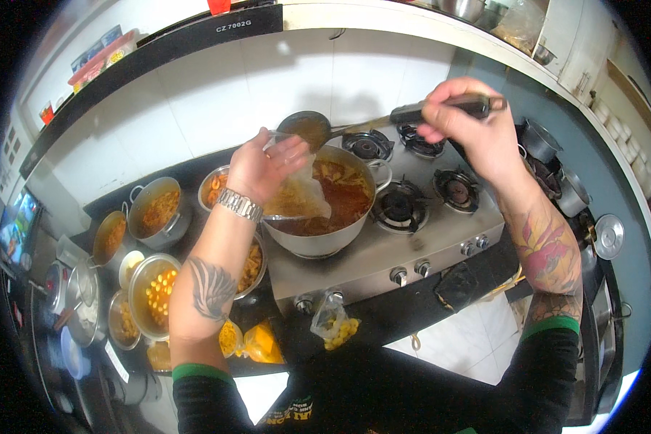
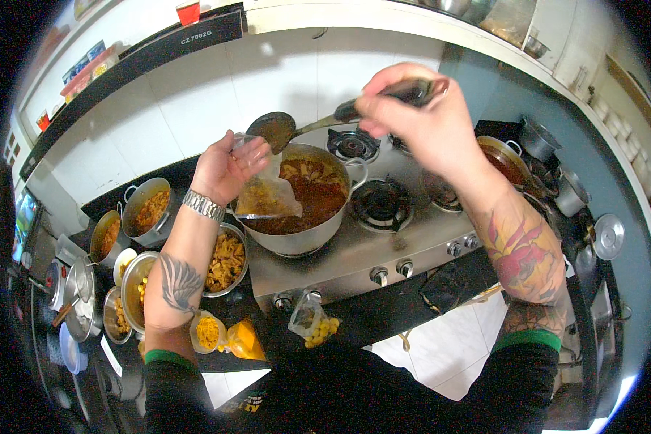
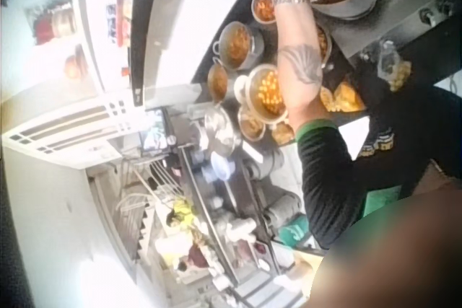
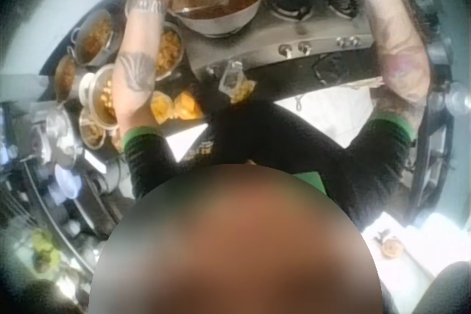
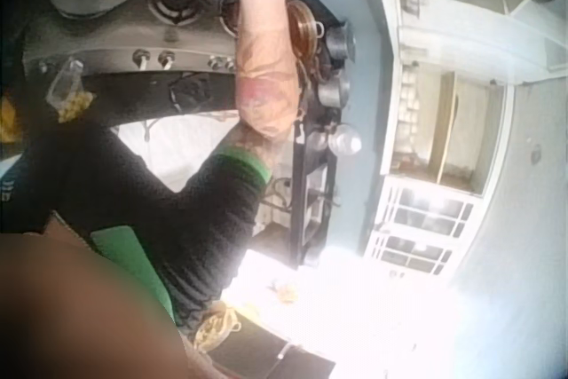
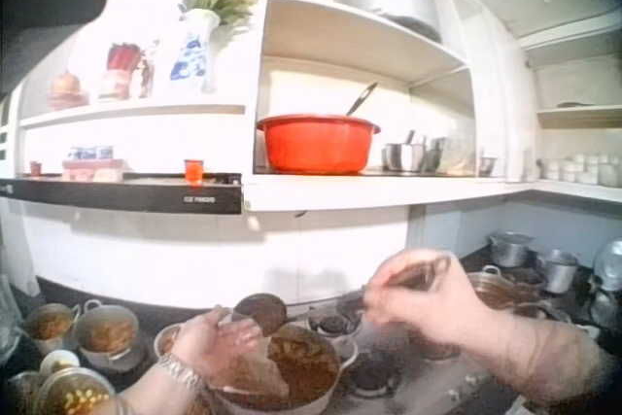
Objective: The person assembles noodle bowls by placing rice noodles into bowls, then adding yellow balls, fried items, and ladling red sauce over the top. The person uses tongs and a ladle to transfer ingredients from multiple containers into individual bowls.
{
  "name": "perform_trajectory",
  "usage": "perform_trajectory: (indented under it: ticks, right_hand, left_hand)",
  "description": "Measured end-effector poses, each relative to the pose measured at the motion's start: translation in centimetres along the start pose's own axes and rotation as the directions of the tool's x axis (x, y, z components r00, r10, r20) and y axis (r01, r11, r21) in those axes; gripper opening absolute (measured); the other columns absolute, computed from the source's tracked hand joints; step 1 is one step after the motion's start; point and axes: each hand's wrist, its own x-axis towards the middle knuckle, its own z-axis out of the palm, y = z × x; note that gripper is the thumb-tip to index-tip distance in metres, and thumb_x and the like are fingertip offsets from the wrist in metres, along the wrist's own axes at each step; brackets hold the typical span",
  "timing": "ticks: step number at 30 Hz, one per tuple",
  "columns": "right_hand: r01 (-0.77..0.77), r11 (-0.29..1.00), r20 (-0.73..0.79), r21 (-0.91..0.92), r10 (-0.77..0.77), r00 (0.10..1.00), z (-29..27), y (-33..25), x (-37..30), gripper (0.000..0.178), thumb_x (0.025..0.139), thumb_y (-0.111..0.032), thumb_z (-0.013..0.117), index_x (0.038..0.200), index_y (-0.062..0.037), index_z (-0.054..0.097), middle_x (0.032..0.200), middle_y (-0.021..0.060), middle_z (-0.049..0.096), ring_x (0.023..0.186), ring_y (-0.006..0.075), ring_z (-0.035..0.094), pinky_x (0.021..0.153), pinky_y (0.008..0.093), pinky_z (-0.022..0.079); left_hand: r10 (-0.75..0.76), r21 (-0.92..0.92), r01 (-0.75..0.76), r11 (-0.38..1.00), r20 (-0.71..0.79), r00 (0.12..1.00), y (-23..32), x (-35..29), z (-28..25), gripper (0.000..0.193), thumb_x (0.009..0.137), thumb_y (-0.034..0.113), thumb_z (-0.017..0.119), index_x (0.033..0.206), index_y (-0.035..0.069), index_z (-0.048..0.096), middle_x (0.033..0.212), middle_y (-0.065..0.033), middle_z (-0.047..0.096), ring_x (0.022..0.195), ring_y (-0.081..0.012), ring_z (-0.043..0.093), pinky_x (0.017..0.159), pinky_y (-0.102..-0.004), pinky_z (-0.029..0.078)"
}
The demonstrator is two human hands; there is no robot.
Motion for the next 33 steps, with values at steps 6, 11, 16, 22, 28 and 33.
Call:
perform_trajectory:
  ticks: [6,11,16,22,28,33]
  right_hand:
    - [0.849,0.367,0.682,-0.380,-0.509,0.525,0.5,-0.8,-4.8,0.014,0.068,-0.009,0.073,0.081,-0.0072,0.068,0.092,0.0168,0.066,0.062,0.0225,0.065,0.054,0.0304,0.054]
    - [0.798,0.266,0.620,-0.541,-0.514,0.592,0.6,1.5,-7.7,0.024,0.061,-0.009,0.073,0.085,-0.0055,0.069,0.100,0.0214,0.065,0.066,0.0249,0.067,0.052,0.0315,0.055]
    - [0.632,0.556,0.553,-0.540,-0.332,0.764,1.6,7.0,-7.3,0.022,0.068,-0.010,0.070,0.088,-0.0096,0.062,0.106,0.0150,0.059,0.075,0.0290,0.065,0.058,0.0366,0.054]
    - [0.609,0.650,0.606,-0.454,-0.275,0.746,3.7,12.2,-7.9,0.022,0.071,-0.011,0.069,0.092,-0.0112,0.062,0.111,0.0166,0.060,0.085,0.0301,0.066,0.065,0.0359,0.056]
    - [0.631,0.586,0.654,-0.508,-0.214,0.726,4.2,13.8,-8.7,0.035,0.072,-0.015,0.070,0.105,-0.0112,0.060,0.123,0.0201,0.056,0.102,0.0331,0.063,0.076,0.0392,0.056]
    - [0.426,0.839,0.445,-0.338,-0.257,0.858,5.8,14.4,-8.0,0.018,0.077,-0.012,0.066,0.095,-0.0072,0.063,0.105,0.0141,0.064,0.085,0.0333,0.065,0.073,0.0404,0.054]
  left_hand:
    - [0.044,-0.116,-0.039,0.993,0.038,0.998,0.3,0.2,0.6,0.038,0.104,0.027,0.032,0.124,-0.005,0.034,0.119,-0.0242,0.051,0.110,-0.0356,0.056,0.094,-0.0479,0.052]
    - [0.124,-0.160,-0.124,0.979,-0.007,0.992,0.9,-0.7,0.8,0.035,0.104,0.024,0.032,0.122,-0.006,0.031,0.107,-0.0192,0.053,0.102,-0.0337,0.056,0.096,-0.0494,0.050]
    - [0.143,-0.128,-0.145,0.981,-0.024,0.989,2.0,-1.0,1.7,0.028,0.103,0.020,0.032,0.113,-0.004,0.038,0.097,-0.0154,0.056,0.096,-0.0321,0.058,0.098,-0.0503,0.048]
    - [0.083,-0.019,-0.082,0.996,0.056,0.995,3.8,-0.4,0.7,0.023,0.102,0.021,0.038,0.108,0.000,0.044,0.085,-0.0098,0.061,0.088,-0.0300,0.062,0.094,-0.0473,0.050]
    - [-0.024,0.061,0.010,0.998,0.234,0.972,5.9,-0.3,-2.9,0.018,0.100,0.023,0.045,0.105,0.006,0.047,0.082,-0.0075,0.060,0.083,-0.0253,0.063,0.088,-0.0435,0.053]
    - [0.033,0.170,-0.071,0.983,0.219,0.975,5.8,-0.4,-3.4,0.035,0.097,0.028,0.052,0.119,0.001,0.053,0.074,-0.0002,0.062,0.062,-0.0138,0.059,0.066,-0.0285,0.052]
